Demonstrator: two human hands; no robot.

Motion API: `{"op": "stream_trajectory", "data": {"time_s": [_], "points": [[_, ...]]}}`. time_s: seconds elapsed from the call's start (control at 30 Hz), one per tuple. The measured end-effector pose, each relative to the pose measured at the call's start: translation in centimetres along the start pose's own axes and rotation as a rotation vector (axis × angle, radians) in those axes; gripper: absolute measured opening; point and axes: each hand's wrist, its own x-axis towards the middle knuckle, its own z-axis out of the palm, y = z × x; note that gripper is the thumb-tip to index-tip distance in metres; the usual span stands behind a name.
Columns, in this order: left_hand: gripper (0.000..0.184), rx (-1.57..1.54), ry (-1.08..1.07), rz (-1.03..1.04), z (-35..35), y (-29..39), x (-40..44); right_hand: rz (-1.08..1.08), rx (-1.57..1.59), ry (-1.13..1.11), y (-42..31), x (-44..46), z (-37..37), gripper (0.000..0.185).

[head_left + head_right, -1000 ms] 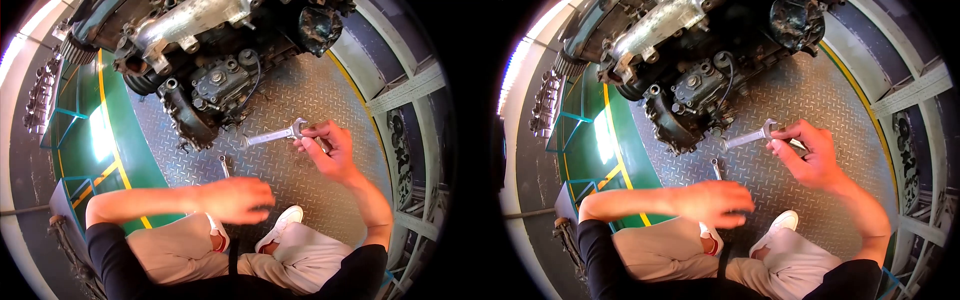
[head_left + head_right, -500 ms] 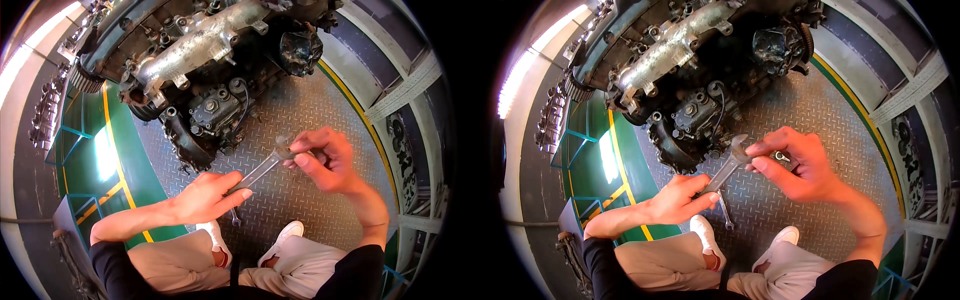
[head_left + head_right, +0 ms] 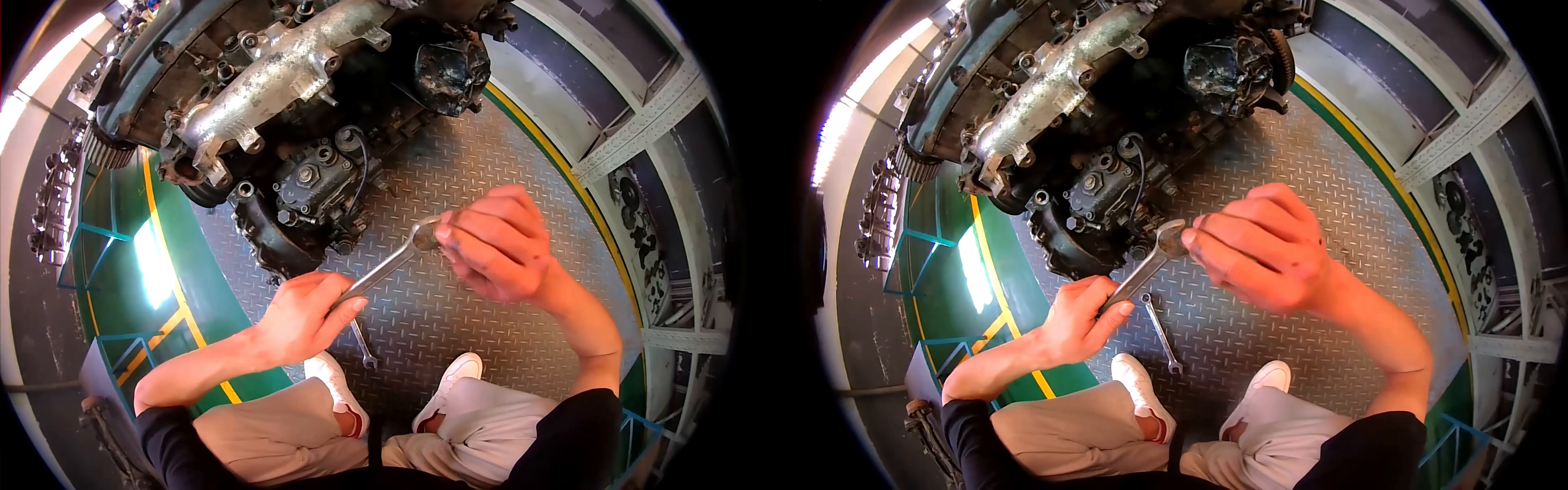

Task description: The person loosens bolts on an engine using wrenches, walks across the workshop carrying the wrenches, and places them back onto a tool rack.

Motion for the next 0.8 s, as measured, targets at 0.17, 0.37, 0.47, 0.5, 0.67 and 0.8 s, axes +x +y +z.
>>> {"op": "stream_trajectory", "data": {"time_s": [0.17, 0.37, 0.47, 0.5, 0.67, 0.8], "points": [[0.021, 0.002, -0.073, -0.229, 0.3, -1.0, 0.3, 0.152, 0.022, -0.006, 1.1, -0.7, 0.3, 0.011], [0.029, -0.107, -0.257, -0.517, 0.6, -1.7, 1.1, 0.496, 0.055, -0.215, 3.2, -4.9, 3.6, 0.02], [0.031, -0.292, -0.369, -0.626, 3.1, -4.1, -0.2, 0.552, 0.083, -0.361, 4.6, -9.1, 5.6, 0.019], [0.03, -0.374, -0.409, -0.682, 4.0, -4.5, -0.8, 0.58, 0.077, -0.445, 5.0, -10.7, 6.1, 0.019], [0.033, -0.301, -0.624, -0.683, 6.7, -7.6, -2.5, 0.647, 0.072, -0.673, 6.4, -19.1, 7.6, 0.019], [0.034, -0.038, -0.733, -0.693, 8.9, -10.8, -4.6, 0.737, 0.108, -0.93, 6.4, -24.4, 7.9, 0.021]]}}
